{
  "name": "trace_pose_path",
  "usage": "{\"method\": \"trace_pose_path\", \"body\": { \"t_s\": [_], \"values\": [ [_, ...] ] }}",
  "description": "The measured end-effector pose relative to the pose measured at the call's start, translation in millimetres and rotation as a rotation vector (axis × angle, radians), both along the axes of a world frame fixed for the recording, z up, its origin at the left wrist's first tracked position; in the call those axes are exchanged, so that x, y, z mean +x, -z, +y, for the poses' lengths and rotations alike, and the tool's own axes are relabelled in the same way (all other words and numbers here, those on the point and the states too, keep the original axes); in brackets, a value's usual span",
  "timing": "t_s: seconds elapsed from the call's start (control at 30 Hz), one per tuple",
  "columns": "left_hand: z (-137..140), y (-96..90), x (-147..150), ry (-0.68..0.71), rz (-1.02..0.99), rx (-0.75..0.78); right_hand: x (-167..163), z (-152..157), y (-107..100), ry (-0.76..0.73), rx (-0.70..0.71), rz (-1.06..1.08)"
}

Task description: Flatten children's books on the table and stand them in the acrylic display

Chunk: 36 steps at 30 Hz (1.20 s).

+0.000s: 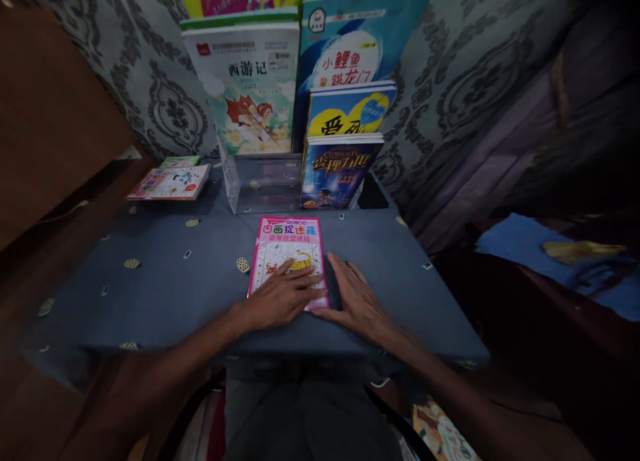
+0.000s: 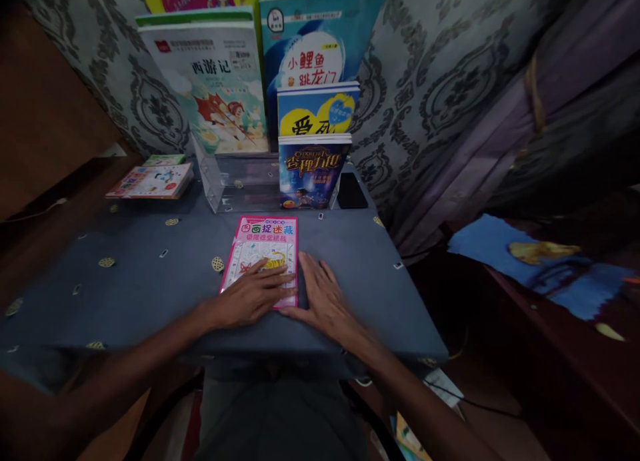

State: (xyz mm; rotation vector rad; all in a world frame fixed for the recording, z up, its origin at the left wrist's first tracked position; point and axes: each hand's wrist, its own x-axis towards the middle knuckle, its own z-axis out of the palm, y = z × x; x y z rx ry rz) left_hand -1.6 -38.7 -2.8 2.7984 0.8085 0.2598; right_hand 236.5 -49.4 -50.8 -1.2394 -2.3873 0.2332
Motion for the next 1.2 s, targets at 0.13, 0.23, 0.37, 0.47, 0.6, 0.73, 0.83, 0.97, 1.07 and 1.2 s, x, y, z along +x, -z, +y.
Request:
{"method": "trace_pose_path", "body": {
  "t_s": [0.13, 0.23, 0.37, 0.47, 0.6, 0.73, 0.83, 0.97, 1.07, 1.2],
  "values": [
    [-3, 0.5, 0, -0.01, -0.025, -0.001, 2, 1, 1, -0.015, 0.03, -0.014],
    [-1, -0.4, 1, -0.009, -0.025, 0.007, 4, 2, 4, -0.024, 0.082, -0.013],
    [-2, -1.2, 1, -0.014, -0.043, 0.016, 9, 5, 9, -0.05, 0.137, -0.03],
    [-2, 0.2, -3, -0.074, -0.089, 0.002, 14, 8, 10, -0.072, 0.107, -0.049],
    [7, 5.5, -16, -0.26, -0.124, 0.008, 17, 16, 8, -0.099, -0.006, -0.053],
    [25, 13.4, -32, -0.464, -0.109, 0.059, 7, 42, 7, -0.051, -0.066, -0.075],
    [36, 17.6, -40, -0.564, -0.096, 0.095, -8, 73, 6, 0.044, -0.067, -0.106],
    [47, 20.6, -41, -0.665, -0.099, 0.128, -25, 110, 3, 0.137, -0.032, -0.12],
    [55, 21.9, -39, -0.722, -0.109, 0.118, -28, 121, 2, 0.163, -0.029, -0.107],
    [66, 23.5, -38, -0.74, -0.153, 0.108, -27, 121, 4, 0.161, -0.021, -0.083]
  ]
}}
